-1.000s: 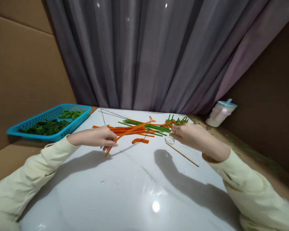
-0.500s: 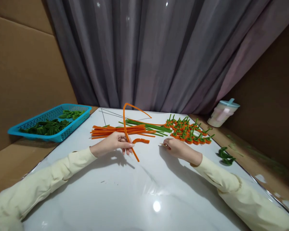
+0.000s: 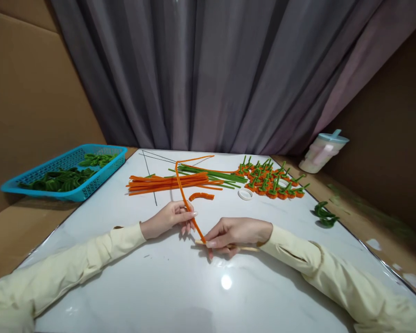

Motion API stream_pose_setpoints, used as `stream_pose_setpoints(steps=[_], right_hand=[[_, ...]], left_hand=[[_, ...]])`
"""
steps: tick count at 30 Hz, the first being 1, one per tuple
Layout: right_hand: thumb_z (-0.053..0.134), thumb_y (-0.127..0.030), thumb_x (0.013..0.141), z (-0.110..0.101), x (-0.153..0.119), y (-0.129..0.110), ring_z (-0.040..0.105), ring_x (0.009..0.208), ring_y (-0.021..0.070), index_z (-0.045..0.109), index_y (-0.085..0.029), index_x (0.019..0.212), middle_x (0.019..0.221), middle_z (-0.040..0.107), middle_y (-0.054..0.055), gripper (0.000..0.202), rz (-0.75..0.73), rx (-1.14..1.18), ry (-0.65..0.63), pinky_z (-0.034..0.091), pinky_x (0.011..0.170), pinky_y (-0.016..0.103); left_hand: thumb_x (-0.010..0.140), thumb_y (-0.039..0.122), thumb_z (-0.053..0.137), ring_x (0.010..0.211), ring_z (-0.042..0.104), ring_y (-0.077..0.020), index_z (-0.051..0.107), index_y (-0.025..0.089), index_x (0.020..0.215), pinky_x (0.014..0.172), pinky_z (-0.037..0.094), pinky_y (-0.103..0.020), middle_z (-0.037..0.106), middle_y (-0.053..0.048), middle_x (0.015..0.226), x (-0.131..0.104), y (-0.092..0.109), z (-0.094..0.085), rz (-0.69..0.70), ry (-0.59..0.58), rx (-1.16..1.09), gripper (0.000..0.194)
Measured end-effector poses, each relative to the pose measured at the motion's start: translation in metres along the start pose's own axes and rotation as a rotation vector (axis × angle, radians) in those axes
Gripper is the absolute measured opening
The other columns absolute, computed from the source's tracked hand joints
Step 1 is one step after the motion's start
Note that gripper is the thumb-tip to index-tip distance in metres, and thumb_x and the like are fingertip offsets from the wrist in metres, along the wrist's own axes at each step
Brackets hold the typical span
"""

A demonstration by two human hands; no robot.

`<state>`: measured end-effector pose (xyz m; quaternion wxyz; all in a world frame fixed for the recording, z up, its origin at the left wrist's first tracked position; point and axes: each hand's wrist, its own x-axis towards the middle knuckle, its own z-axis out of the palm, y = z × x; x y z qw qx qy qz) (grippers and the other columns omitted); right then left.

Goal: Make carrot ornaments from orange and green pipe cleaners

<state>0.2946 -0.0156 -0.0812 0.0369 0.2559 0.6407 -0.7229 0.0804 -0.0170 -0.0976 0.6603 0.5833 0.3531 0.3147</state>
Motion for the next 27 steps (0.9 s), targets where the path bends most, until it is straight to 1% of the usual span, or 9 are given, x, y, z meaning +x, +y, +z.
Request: stream_pose_setpoints(steps=[2, 5, 8, 10, 13, 19, 21, 24, 27], right_hand=[[0.060, -0.040, 0.079, 0.001, 0.001, -0.001, 0.029, 0.045, 0.0023, 0.065, -0.008, 0.081, 0.053, 0.039, -0.006, 0.033, 0.022, -0.055, 0.071, 0.022, 0.041, 0.018], [0.063, -0.043, 0.074, 0.004, 0.005, -0.001, 0.028, 0.045, 0.0030, 0.062, -0.010, 0.069, 0.050, 0.039, -0.007, 0.034, -0.006, -0.143, 0.171, 0.020, 0.041, 0.020], [0.064, -0.047, 0.070, 0.008, 0.009, 0.001, 0.027, 0.046, 0.0040, 0.056, -0.012, 0.062, 0.049, 0.034, -0.007, 0.037, -0.048, -0.221, 0.245, 0.020, 0.043, 0.021], [0.065, -0.047, 0.068, 0.010, 0.010, 0.002, 0.023, 0.049, 0.0043, 0.047, -0.014, 0.055, 0.052, 0.027, -0.008, 0.040, -0.093, -0.268, 0.291, 0.018, 0.044, 0.021], [0.065, -0.044, 0.068, 0.012, 0.012, 0.004, 0.019, 0.053, 0.0053, 0.037, -0.015, 0.053, 0.056, 0.021, -0.007, 0.043, -0.149, -0.336, 0.346, 0.017, 0.046, 0.022], [0.059, -0.031, 0.074, 0.017, 0.015, 0.007, 0.019, 0.054, 0.0057, 0.030, -0.016, 0.053, 0.057, 0.022, -0.006, 0.039, -0.256, -0.539, 0.457, 0.018, 0.047, 0.021], [0.056, -0.024, 0.076, 0.018, 0.016, 0.007, 0.022, 0.053, 0.0052, 0.031, -0.016, 0.052, 0.056, 0.026, -0.007, 0.036, -0.293, -0.657, 0.490, 0.021, 0.048, 0.020], [0.051, -0.015, 0.079, 0.020, 0.017, 0.009, 0.030, 0.052, 0.0049, 0.042, -0.014, 0.054, 0.057, 0.036, -0.006, 0.027, -0.346, -0.851, 0.516, 0.027, 0.051, 0.019], [0.049, -0.012, 0.081, 0.022, 0.018, 0.012, 0.036, 0.052, 0.0055, 0.051, -0.014, 0.061, 0.059, 0.043, -0.004, 0.021, -0.383, -1.044, 0.570, 0.030, 0.053, 0.018]], left_hand=[[0.074, 0.038, 0.065, 0.044, 0.055, -0.0081, 0.048, 0.013, 0.075, 0.044, 0.044, -0.019, 0.061, 0.000, 0.056, -0.001, -0.001, 0.001, -0.003, -0.001, 0.027, 0.030], [0.075, 0.039, 0.064, 0.045, 0.055, -0.0091, 0.048, 0.014, 0.074, 0.046, 0.045, -0.020, 0.062, -0.001, 0.055, -0.002, -0.002, 0.003, 0.002, -0.012, 0.079, 0.030], [0.074, 0.039, 0.065, 0.048, 0.056, -0.0098, 0.049, 0.013, 0.074, 0.047, 0.046, -0.021, 0.061, -0.001, 0.056, -0.004, -0.002, 0.005, 0.002, -0.027, 0.110, 0.030], [0.073, 0.037, 0.066, 0.049, 0.055, -0.0092, 0.050, 0.013, 0.074, 0.048, 0.046, -0.021, 0.060, 0.000, 0.057, -0.005, -0.002, 0.005, 0.013, -0.021, 0.126, 0.029], [0.073, 0.037, 0.066, 0.049, 0.053, -0.0085, 0.049, 0.014, 0.073, 0.048, 0.045, -0.021, 0.058, 0.002, 0.058, -0.005, -0.003, 0.005, 0.032, -0.006, 0.144, 0.029], [0.076, 0.039, 0.063, 0.050, 0.052, -0.0075, 0.048, 0.014, 0.073, 0.048, 0.043, -0.020, 0.056, 0.002, 0.059, -0.004, -0.004, 0.005, 0.037, 0.010, 0.162, 0.029], [0.075, 0.040, 0.063, 0.050, 0.052, -0.0074, 0.048, 0.014, 0.072, 0.048, 0.043, -0.020, 0.055, 0.003, 0.059, -0.004, -0.003, 0.005, 0.031, 0.018, 0.161, 0.030], [0.075, 0.042, 0.063, 0.049, 0.052, -0.0078, 0.048, 0.014, 0.072, 0.046, 0.042, -0.020, 0.055, 0.003, 0.059, -0.004, -0.003, 0.005, 0.012, 0.024, 0.154, 0.032], [0.074, 0.043, 0.063, 0.048, 0.053, -0.0079, 0.048, 0.014, 0.072, 0.045, 0.042, -0.020, 0.054, 0.003, 0.058, -0.003, -0.004, 0.005, -0.011, 0.042, 0.153, 0.033]])
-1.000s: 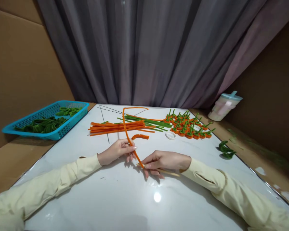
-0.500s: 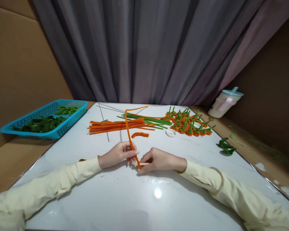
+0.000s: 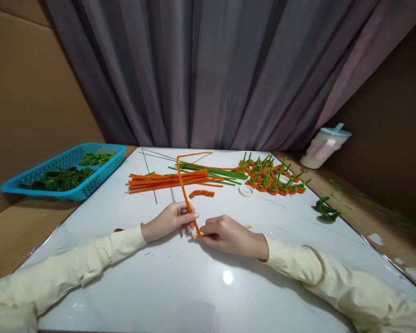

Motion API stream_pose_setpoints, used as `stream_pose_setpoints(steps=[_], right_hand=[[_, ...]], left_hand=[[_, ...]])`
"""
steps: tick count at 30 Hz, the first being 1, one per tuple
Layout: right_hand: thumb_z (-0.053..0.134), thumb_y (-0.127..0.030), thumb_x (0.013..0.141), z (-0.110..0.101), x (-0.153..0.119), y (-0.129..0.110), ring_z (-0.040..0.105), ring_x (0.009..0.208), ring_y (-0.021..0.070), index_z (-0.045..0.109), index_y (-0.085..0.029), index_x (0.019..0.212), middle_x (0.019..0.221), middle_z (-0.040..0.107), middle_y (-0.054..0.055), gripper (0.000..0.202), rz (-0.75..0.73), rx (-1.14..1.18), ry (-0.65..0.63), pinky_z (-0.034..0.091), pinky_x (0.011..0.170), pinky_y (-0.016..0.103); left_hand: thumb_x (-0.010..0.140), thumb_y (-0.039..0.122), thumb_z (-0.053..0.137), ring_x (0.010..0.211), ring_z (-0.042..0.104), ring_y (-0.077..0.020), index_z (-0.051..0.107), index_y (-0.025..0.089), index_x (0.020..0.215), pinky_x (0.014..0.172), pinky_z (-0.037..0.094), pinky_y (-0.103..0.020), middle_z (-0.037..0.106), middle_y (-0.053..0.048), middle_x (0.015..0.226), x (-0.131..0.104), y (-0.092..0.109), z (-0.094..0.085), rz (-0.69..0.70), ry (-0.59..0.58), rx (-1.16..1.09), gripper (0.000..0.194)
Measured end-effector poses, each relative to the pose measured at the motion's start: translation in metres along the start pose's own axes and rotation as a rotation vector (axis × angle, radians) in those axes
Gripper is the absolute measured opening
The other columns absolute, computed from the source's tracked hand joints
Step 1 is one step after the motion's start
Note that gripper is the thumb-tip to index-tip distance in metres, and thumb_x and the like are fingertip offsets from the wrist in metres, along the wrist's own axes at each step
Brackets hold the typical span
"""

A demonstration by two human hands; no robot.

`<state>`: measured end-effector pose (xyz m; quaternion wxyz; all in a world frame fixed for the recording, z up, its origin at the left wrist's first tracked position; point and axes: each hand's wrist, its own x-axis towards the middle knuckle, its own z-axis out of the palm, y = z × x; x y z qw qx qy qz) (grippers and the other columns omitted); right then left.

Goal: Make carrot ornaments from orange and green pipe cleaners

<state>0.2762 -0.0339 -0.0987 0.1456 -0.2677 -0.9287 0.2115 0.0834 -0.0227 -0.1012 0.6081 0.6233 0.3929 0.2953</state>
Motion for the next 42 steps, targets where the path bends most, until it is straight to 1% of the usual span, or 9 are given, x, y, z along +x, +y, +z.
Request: stream_pose_setpoints(steps=[8, 14, 18, 23, 25, 29, 33, 38, 42], right_hand=[[0.035, -0.019, 0.093, 0.007, -0.009, -0.001, 0.046, 0.053, 0.0098, 0.055, -0.013, 0.086, 0.066, 0.053, 0.001, 0.023, -0.148, -0.517, 0.184, 0.028, 0.046, 0.024], [0.035, -0.009, 0.089, 0.003, -0.011, -0.002, 0.049, 0.052, 0.0107, 0.047, -0.007, 0.108, 0.063, 0.052, 0.000, 0.023, -0.441, -0.721, 0.320, 0.029, 0.041, 0.024], [0.039, -0.009, 0.086, 0.001, -0.012, -0.002, 0.048, 0.051, 0.0111, 0.050, -0.005, 0.109, 0.063, 0.051, 0.002, 0.025, -0.572, -0.815, 0.348, 0.032, 0.040, 0.023], [0.032, -0.009, 0.088, 0.001, -0.013, 0.001, 0.050, 0.053, 0.0128, 0.049, -0.005, 0.112, 0.068, 0.055, 0.005, 0.030, -0.514, -0.817, 0.314, 0.034, 0.040, 0.024], [0.030, -0.009, 0.090, 0.002, -0.013, 0.003, 0.050, 0.055, 0.0124, 0.047, -0.005, 0.115, 0.069, 0.055, 0.005, 0.030, -0.458, -0.779, 0.297, 0.034, 0.041, 0.024], [0.029, -0.006, 0.090, 0.006, -0.013, 0.010, 0.052, 0.058, 0.0132, 0.042, -0.003, 0.118, 0.071, 0.055, 0.005, 0.032, -0.362, -0.707, 0.286, 0.034, 0.043, 0.025], [0.029, -0.008, 0.090, 0.010, -0.013, 0.012, 0.052, 0.059, 0.0145, 0.045, -0.002, 0.114, 0.071, 0.056, 0.007, 0.029, -0.351, -0.765, 0.311, 0.035, 0.043, 0.025], [0.032, -0.010, 0.090, 0.008, -0.012, 0.005, 0.053, 0.056, 0.0157, 0.049, 0.004, 0.108, 0.068, 0.056, 0.009, 0.029, -0.404, -0.902, 0.345, 0.035, 0.041, 0.026], [0.031, -0.010, 0.090, 0.007, -0.011, 0.003, 0.052, 0.054, 0.0157, 0.051, 0.004, 0.109, 0.070, 0.058, 0.010, 0.031, -0.407, -0.932, 0.347, 0.035, 0.038, 0.026]], left_hand=[[0.073, 0.044, 0.063, 0.044, 0.050, -0.0069, 0.049, 0.013, 0.073, 0.042, 0.040, -0.018, 0.055, 0.003, 0.056, 0.003, -0.002, -0.002, -0.035, -0.003, -0.004, 0.033], [0.074, 0.047, 0.061, 0.042, 0.045, -0.0059, 0.050, 0.014, 0.071, 0.038, 0.035, -0.017, 0.053, 0.004, 0.053, 0.000, 0.001, 0.002, -0.060, -0.040, 0.039, 0.035], [0.073, 0.047, 0.063, 0.038, 0.039, -0.0042, 0.050, 0.014, 0.070, 0.036, 0.030, -0.017, 0.050, 0.005, 0.051, -0.001, 0.000, 0.005, -0.079, -0.062, 0.034, 0.036], [0.076, 0.051, 0.057, 0.033, 0.041, -0.0051, 0.051, 0.013, 0.063, 0.033, 0.029, -0.017, 0.052, 0.002, 0.046, 0.000, 0.001, 0.003, -0.153, -0.091, 0.049, 0.041], [0.080, 0.055, 0.049, 0.032, 0.041, -0.0059, 0.051, 0.013, 0.058, 0.032, 0.028, -0.017, 0.050, 0.001, 0.042, -0.002, 0.004, 0.002, -0.155, -0.021, 0.123, 0.047], [0.084, 0.048, 0.046, 0.044, 0.049, -0.0075, 0.054, 0.015, 0.073, 0.043, 0.039, -0.018, 0.055, 0.002, 0.055, -0.010, 0.005, 0.003, 0.154, 0.251, 0.345, 0.036], [0.077, 0.042, 0.060, 0.065, 0.057, -0.0120, 0.057, 0.018, 0.095, 0.059, 0.046, -0.021, 0.064, -0.003, 0.082, -0.017, -0.001, 0.009, 0.315, 0.174, 0.532, 0.030], [0.076, 0.038, 0.062, 0.072, 0.058, -0.0140, 0.057, 0.019, 0.098, 0.063, 0.047, -0.023, 0.065, -0.004, 0.089, -0.018, -0.010, 0.015, 0.272, 0.187, 0.550, 0.030], [0.076, 0.036, 0.063, 0.064, 0.055, -0.0116, 0.054, 0.019, 0.098, 0.060, 0.045, -0.022, 0.065, -0.003, 0.089, -0.017, -0.011, 0.013, 0.245, 0.221, 0.535, 0.029]])
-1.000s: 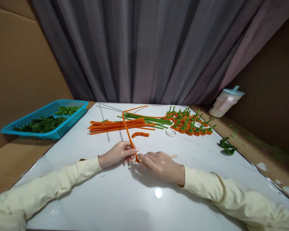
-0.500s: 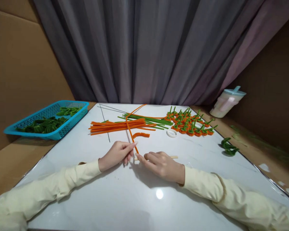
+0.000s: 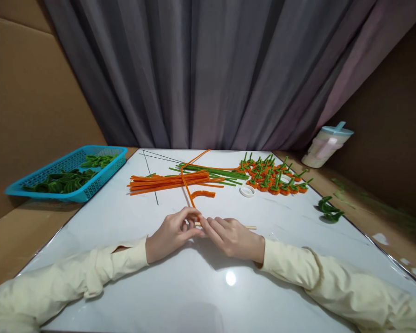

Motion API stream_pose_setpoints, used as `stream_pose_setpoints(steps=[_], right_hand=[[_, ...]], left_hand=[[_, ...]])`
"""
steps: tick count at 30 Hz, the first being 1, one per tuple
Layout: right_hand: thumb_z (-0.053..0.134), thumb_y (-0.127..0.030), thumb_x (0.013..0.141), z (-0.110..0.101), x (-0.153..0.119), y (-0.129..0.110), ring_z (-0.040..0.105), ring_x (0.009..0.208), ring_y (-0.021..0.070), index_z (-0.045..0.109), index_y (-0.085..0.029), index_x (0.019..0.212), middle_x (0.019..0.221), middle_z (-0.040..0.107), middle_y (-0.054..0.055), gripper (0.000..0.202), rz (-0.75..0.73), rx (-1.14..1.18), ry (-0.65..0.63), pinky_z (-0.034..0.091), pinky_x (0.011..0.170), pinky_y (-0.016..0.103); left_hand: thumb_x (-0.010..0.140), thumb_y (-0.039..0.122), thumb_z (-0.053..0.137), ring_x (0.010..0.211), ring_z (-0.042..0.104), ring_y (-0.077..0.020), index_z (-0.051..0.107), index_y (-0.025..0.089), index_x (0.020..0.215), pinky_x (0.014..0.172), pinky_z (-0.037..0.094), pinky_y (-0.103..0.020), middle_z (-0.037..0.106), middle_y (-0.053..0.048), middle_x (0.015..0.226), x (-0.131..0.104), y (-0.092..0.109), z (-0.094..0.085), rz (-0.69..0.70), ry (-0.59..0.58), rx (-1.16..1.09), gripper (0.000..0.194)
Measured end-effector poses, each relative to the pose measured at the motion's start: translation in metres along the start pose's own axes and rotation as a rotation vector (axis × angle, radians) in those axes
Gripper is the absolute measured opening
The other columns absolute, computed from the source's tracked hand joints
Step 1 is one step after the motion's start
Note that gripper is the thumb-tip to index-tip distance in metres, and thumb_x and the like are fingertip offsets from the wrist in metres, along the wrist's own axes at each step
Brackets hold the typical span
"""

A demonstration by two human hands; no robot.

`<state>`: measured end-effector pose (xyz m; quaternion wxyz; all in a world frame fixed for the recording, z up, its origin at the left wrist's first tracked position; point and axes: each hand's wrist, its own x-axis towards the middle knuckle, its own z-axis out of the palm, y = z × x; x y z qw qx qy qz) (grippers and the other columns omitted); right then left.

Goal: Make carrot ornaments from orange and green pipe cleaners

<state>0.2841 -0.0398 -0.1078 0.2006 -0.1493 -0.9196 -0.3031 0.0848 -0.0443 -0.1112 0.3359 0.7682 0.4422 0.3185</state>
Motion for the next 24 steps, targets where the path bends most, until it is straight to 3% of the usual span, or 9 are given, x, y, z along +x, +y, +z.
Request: stream_pose_setpoints(steps=[6, 10, 15, 19, 24], right_hand=[[0.032, -0.011, 0.089, 0.003, -0.002, 0.000, 0.053, 0.054, 0.0155, 0.051, 0.005, 0.108, 0.075, 0.060, 0.013, 0.031, -0.025, -0.015, 0.036, 0.037, 0.037, 0.026], [0.034, -0.011, 0.089, 0.003, -0.001, 0.000, 0.055, 0.057, 0.0149, 0.053, 0.003, 0.106, 0.079, 0.062, 0.014, 0.029, -0.047, -0.034, 0.083, 0.039, 0.039, 0.025], [0.034, -0.008, 0.087, 0.004, 0.000, -0.002, 0.053, 0.051, 0.0135, 0.048, 0.000, 0.108, 0.067, 0.059, 0.007, 0.026, -0.014, 0.030, 0.085, 0.035, 0.039, 0.025], [0.031, -0.014, 0.092, 0.007, -0.001, -0.006, 0.052, 0.050, 0.0126, 0.042, -0.008, 0.108, 0.062, 0.056, 0.002, 0.021, 0.163, 0.278, 0.007, 0.031, 0.040, 0.023], [0.047, -0.028, 0.087, 0.000, 0.007, -0.005, 0.049, 0.051, 0.0086, 0.031, -0.018, 0.111, 0.073, 0.059, -0.001, 0.030, 0.583, 0.947, -0.191, 0.035, 0.046, 0.019]], left_hand=[[0.081, 0.034, 0.057, 0.066, 0.055, -0.0121, 0.058, 0.017, 0.093, 0.061, 0.045, -0.021, 0.064, -0.004, 0.081, -0.001, 0.001, -0.001, 0.123, -0.048, 0.066, 0.021], [0.087, 0.030, 0.050, 0.063, 0.055, -0.0108, 0.058, 0.016, 0.091, 0.060, 0.045, -0.020, 0.063, -0.004, 0.079, -0.002, 0.000, -0.003, 0.334, -0.068, 0.159, 0.017], [0.092, 0.016, 0.033, 0.067, 0.058, -0.0134, 0.054, 0.013, 0.086, 0.063, 0.047, -0.023, 0.062, -0.006, 0.073, 0.001, -0.007, -0.006, 0.629, -0.022, 0.363, 0.023], [0.091, 0.015, 0.037, 0.059, 0.056, -0.0140, 0.053, 0.013, 0.082, 0.054, 0.045, -0.024, 0.060, -0.005, 0.066, 0.003, -0.014, -0.005, 0.780, 0.041, 0.574, 0.018], [0.089, 0.012, 0.040, 0.051, 0.053, -0.0143, 0.050, 0.009, 0.091, 0.044, 0.042, -0.025, 0.059, -0.004, 0.060, 0.005, -0.019, -0.007, 0.998, 0.063, 0.742, 0.012]])
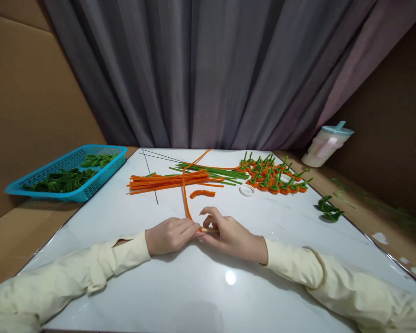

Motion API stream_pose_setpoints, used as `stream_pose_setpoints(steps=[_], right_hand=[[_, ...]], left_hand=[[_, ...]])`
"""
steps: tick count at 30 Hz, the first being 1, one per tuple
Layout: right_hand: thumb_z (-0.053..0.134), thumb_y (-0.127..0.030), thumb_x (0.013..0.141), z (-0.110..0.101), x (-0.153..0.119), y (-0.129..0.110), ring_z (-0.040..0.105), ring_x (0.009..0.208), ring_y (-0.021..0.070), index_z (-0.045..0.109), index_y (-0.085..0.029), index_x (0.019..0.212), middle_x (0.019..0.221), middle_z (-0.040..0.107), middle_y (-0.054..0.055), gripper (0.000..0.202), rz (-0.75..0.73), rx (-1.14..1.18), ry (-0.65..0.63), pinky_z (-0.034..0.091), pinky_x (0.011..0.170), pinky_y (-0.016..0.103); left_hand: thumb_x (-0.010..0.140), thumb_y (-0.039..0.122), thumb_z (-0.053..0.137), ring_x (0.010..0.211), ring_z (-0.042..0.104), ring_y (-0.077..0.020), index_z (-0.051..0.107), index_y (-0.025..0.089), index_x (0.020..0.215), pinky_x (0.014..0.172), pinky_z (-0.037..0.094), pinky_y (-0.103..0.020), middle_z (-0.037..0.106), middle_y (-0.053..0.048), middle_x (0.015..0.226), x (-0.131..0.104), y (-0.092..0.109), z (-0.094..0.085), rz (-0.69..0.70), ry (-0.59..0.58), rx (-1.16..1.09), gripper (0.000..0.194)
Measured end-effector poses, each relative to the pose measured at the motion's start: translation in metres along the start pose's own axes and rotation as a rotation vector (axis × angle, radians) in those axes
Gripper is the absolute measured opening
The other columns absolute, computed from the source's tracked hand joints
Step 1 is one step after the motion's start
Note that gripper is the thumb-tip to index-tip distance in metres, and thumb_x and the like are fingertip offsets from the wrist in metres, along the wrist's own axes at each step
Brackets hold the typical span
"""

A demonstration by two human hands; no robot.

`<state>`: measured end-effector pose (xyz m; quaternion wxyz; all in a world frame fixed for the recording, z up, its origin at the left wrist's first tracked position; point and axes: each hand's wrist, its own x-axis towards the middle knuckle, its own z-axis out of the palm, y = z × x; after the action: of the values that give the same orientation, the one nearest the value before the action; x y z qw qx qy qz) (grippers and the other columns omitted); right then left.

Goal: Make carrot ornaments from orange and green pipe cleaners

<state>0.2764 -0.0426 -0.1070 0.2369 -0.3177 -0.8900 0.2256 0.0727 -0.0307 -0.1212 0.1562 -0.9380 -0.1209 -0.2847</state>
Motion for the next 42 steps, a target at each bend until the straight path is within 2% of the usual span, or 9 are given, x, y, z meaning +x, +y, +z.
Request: stream_pose_setpoints(steps=[3, 7, 14, 18, 22, 26, 32, 37, 42], right_hand=[[0.056, -0.026, 0.081, -0.008, 0.005, -0.004, 0.049, 0.054, 0.0071, 0.029, -0.021, 0.107, 0.076, 0.057, -0.002, 0.037, 0.158, 0.409, -0.173, 0.039, 0.050, 0.018], [0.062, -0.029, 0.075, -0.017, 0.012, -0.002, 0.049, 0.048, 0.0066, 0.029, -0.022, 0.100, 0.074, 0.059, -0.002, 0.042, 0.365, 0.867, -0.401, 0.035, 0.038, 0.015], [0.069, -0.027, 0.070, -0.020, 0.014, 0.002, 0.056, 0.052, 0.0099, 0.033, -0.021, 0.096, 0.075, 0.062, 0.002, 0.045, 0.398, 1.208, -0.400, 0.035, 0.035, 0.013], [0.070, -0.027, 0.070, -0.017, 0.013, 0.006, 0.053, 0.050, 0.0076, 0.037, -0.021, 0.093, 0.077, 0.058, -0.002, 0.041, 0.401, 1.244, -0.336, 0.034, 0.030, 0.012], [0.071, -0.028, 0.070, -0.012, 0.013, 0.011, 0.047, 0.044, 0.0048, 0.036, -0.021, 0.092, 0.076, 0.058, -0.003, 0.041, 0.346, 1.205, -0.270, 0.033, 0.027, 0.012], [0.071, -0.029, 0.070, -0.008, 0.014, 0.011, 0.046, 0.042, 0.0038, 0.035, -0.021, 0.091, 0.072, 0.059, -0.004, 0.043, 0.332, 1.149, -0.195, 0.032, 0.030, 0.012], [0.073, -0.030, 0.067, -0.006, 0.015, 0.010, 0.047, 0.046, 0.0029, 0.035, -0.021, 0.088, 0.066, 0.059, -0.006, 0.045, 0.336, 1.124, -0.034, 0.033, 0.039, 0.013], [0.074, -0.032, 0.066, -0.004, 0.015, 0.013, 0.049, 0.045, 0.0052, 0.034, -0.021, 0.089, 0.064, 0.059, -0.007, 0.047, 0.371, 1.072, -0.019, 0.029, 0.037, 0.014], [0.072, -0.032, 0.068, -0.002, 0.014, 0.014, 0.050, 0.048, 0.0067, 0.034, -0.022, 0.089, 0.063, 0.057, -0.008, 0.044, 0.315, 1.058, 0.022, 0.039, 0.047, 0.020]], left_hand=[[0.088, 0.009, 0.038, 0.054, 0.056, -0.0152, 0.049, 0.006, 0.098, 0.046, 0.045, -0.026, 0.061, -0.007, 0.063, 0.001, -0.002, -0.002, 0.093, 0.027, 0.044, 0.015], [0.088, 0.008, 0.036, 0.054, 0.058, -0.0161, 0.049, 0.003, 0.097, 0.048, 0.048, -0.026, 0.063, -0.009, 0.065, 0.004, -0.003, -0.006, 0.162, 0.055, 0.044, 0.017], [0.087, 0.008, 0.034, 0.054, 0.058, -0.0149, 0.050, 0.004, 0.100, 0.048, 0.048, -0.025, 0.063, -0.009, 0.066, 0.006, -0.003, -0.009, 0.176, 0.035, 0.042, 0.021], [0.087, 0.007, 0.034, 0.053, 0.056, -0.0149, 0.049, 0.004, 0.101, 0.046, 0.047, -0.025, 0.063, -0.009, 0.066, 0.005, -0.003, -0.009, 0.162, 0.002, 0.011, 0.021], [0.088, 0.007, 0.032, 0.056, 0.057, -0.0157, 0.043, 0.002, 0.112, 0.046, 0.047, -0.025, 0.064, -0.009, 0.067, 0.003, -0.004, -0.005, 0.112, 0.008, -0.053, 0.027], [0.088, 0.010, 0.040, 0.060, 0.058, -0.0163, 0.040, 0.003, 0.118, 0.048, 0.048, -0.025, 0.065, -0.010, 0.071, 0.000, -0.003, -0.001, 0.035, 0.021, -0.111, 0.030], [0.087, 0.010, 0.041, 0.073, 0.063, -0.0175, 0.048, 0.008, 0.111, 0.060, 0.053, -0.027, 0.067, -0.012, 0.084, -0.003, 0.002, 0.004, -0.144, 0.042, -0.182, 0.025], [0.086, 0.008, 0.040, 0.079, 0.065, -0.0169, 0.052, 0.012, 0.106, 0.066, 0.054, -0.027, 0.068, -0.010, 0.087, -0.002, 0.004, 0.004, -0.202, 0.046, -0.260, 0.024], [0.088, 0.015, 0.043, 0.064, 0.064, -0.0129, 0.055, 0.014, 0.099, 0.058, 0.051, -0.021, 0.068, -0.005, 0.078, 0.005, 0.009, -0.001, -0.352, 0.115, -0.314, 0.016]])
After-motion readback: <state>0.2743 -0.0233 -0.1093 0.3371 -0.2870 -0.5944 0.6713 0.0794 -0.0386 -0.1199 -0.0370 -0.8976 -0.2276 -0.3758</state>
